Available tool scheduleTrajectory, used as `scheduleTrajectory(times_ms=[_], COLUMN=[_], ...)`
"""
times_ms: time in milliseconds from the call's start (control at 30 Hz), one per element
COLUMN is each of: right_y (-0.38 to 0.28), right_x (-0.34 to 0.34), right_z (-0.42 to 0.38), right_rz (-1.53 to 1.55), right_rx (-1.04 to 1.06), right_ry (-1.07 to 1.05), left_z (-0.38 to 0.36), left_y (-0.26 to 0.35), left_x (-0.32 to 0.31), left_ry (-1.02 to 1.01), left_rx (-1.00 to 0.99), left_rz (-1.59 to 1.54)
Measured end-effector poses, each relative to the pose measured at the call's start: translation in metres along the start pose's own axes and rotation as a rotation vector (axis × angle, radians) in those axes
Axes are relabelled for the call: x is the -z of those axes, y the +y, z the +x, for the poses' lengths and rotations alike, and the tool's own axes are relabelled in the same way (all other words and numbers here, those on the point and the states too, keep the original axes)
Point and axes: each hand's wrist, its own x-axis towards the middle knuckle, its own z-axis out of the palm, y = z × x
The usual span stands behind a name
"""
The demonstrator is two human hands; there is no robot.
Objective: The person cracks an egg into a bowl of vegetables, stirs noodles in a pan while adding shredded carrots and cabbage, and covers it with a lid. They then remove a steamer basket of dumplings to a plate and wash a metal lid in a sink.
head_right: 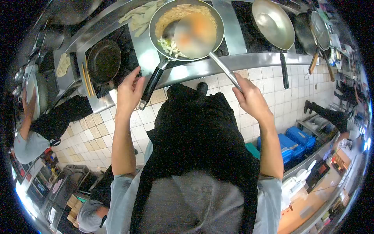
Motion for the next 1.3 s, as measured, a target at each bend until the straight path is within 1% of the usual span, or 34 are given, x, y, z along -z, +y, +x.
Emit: scheduleTrajectory(times_ms=[67, 100, 167, 233, 300, 333, 400, 433, 500, 533, 600, 633, 700, 733, 767, 833, 867, 933, 1000, 1067, 1100, 1167, 1200, 1233, 1300], right_y=[0.001, -0.002, -0.008, -0.009, -0.021, -0.025, -0.032, -0.035, -0.038, -0.036, -0.027, -0.02, 0.0, 0.008, 0.011, 0.01, 0.006, -0.003, -0.009, -0.012, -0.015, -0.021, -0.025, -0.018, 0.0], right_x=[0.009, 0.015, 0.03, 0.036, 0.047, 0.053, 0.061, 0.065, 0.069, 0.069, 0.064, 0.057, 0.038, 0.027, 0.016, 0.0, -0.003, 0.004, 0.01, 0.009, 0.008, 0.011, 0.015, 0.015, 0.013], right_z=[-0.018, -0.026, -0.044, -0.058, -0.067, -0.069, -0.072, -0.074, -0.077, -0.078, -0.078, -0.077, -0.069, -0.061, -0.056, -0.045, -0.046, -0.049, -0.049, -0.041, -0.036, -0.027, -0.025, -0.029, -0.046], right_rz=[-0.05, -0.053, -0.052, -0.035, -0.019, -0.022, 0.095, 0.095, 0.257, 0.257, 0.219, 0.219, 0.093, 0.065, 0.064, 0.001, 0.03, 0.02, 0.006, 0.022, 0.022, 0.048, 0.062, 0.06, 0.022], right_rx=[0.075, 0.078, -0.019, 0.001, -0.141, -0.142, -0.31, -0.311, -0.401, -0.404, -0.303, -0.304, -0.238, -0.211, -0.213, -0.173, -0.152, -0.128, -0.113, -0.033, -0.036, -0.209, -0.28, -0.278, -0.116], right_ry=[-0.021, -0.021, -0.09, -0.055, -0.059, -0.055, -0.113, -0.11, -0.16, -0.159, -0.239, -0.239, -0.208, -0.157, -0.161, -0.043, -0.034, -0.023, -0.02, 0.059, 0.058, -0.049, -0.141, -0.132, -0.109], left_z=[-0.008, -0.011, -0.015, -0.018, -0.018, -0.018, -0.019, -0.019, -0.019, -0.019, -0.015, -0.014, -0.01, -0.01, -0.013, -0.017, -0.018, -0.016, -0.015, -0.016, -0.017, -0.019, -0.019, -0.018, -0.019], left_y=[-0.008, -0.01, -0.012, -0.01, -0.006, -0.009, -0.016, -0.018, -0.017, -0.014, -0.004, -0.002, 0.0, -0.001, -0.003, -0.004, -0.005, -0.001, 0.007, 0.004, 0.003, 0.001, 0.001, 0.003, 0.005], left_x=[0.001, 0.002, 0.003, 0.003, 0.001, -0.004, -0.013, -0.015, -0.016, -0.015, -0.01, -0.008, -0.008, -0.01, -0.012, -0.012, -0.012, -0.011, -0.009, -0.011, -0.011, -0.012, -0.012, -0.011, -0.01], left_ry=[0.009, 0.013, 0.015, 0.018, -0.07, -0.07, -0.083, -0.084, -0.186, -0.189, -0.275, -0.276, -0.377, -0.379, -0.338, -0.287, -0.277, -0.272, -0.308, -0.295, -0.278, -0.26, -0.238, -0.236, -0.257], left_rx=[0.021, 0.04, 0.025, 0.007, 0.183, 0.179, 0.12, 0.118, 0.131, 0.13, 0.144, 0.144, 0.174, 0.174, 0.146, 0.117, 0.109, 0.096, 0.172, 0.147, 0.12, 0.092, 0.062, 0.053, 0.114], left_rz=[-0.024, -0.046, -0.03, -0.014, -0.119, -0.122, -0.168, -0.169, -0.035, -0.035, 0.04, 0.04, 0.025, 0.024, -0.017, -0.054, -0.043, -0.033, 0.006, -0.007, -0.018, -0.015, -0.014, -0.016, -0.016])
